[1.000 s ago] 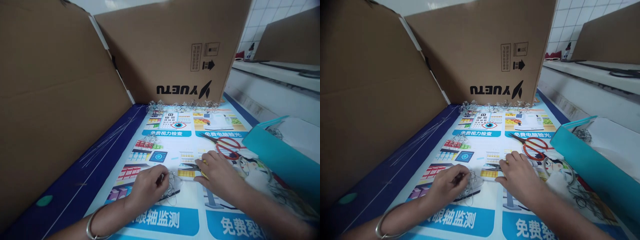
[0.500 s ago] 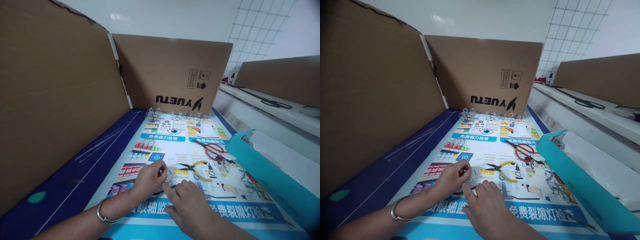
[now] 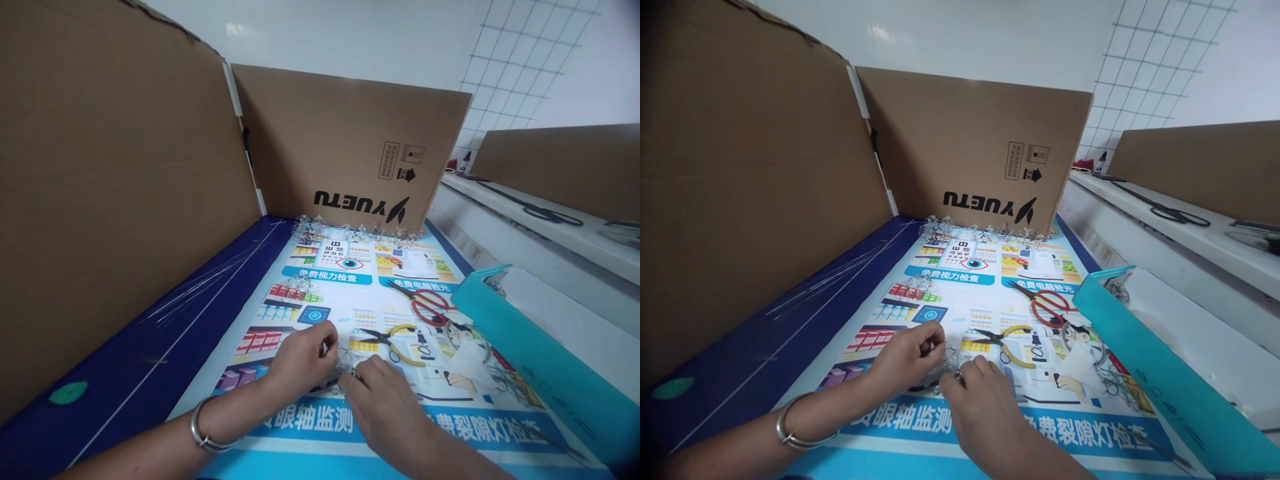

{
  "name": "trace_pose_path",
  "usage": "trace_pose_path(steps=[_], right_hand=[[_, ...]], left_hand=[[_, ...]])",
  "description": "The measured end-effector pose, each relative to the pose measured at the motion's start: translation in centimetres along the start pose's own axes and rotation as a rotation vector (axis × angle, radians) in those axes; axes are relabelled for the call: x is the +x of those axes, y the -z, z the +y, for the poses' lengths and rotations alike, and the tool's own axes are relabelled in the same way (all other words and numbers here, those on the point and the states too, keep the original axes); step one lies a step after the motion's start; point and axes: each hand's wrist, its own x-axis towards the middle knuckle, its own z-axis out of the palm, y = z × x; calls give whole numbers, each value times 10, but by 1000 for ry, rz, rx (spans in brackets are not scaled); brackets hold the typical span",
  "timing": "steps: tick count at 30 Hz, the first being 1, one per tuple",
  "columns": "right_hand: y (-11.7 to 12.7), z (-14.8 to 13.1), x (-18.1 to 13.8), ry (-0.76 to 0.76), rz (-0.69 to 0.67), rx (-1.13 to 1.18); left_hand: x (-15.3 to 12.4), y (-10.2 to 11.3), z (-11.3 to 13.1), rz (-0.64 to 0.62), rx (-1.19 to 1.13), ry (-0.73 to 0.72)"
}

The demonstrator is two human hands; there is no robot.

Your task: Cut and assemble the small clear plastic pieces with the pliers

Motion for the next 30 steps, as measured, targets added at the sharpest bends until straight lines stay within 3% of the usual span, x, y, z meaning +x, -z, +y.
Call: trace_pose_path(steps=[11,20,30], right_hand=[[-1,17,-2,28,109,331],[-3,29,3,46,192,612],[1,35,2,-56,161,842]], left_hand=[[1,-3,-6,-22,-108,-3],[4,4,-3,1,-258,-139],[2,2,-1,-62,-461,-13]])
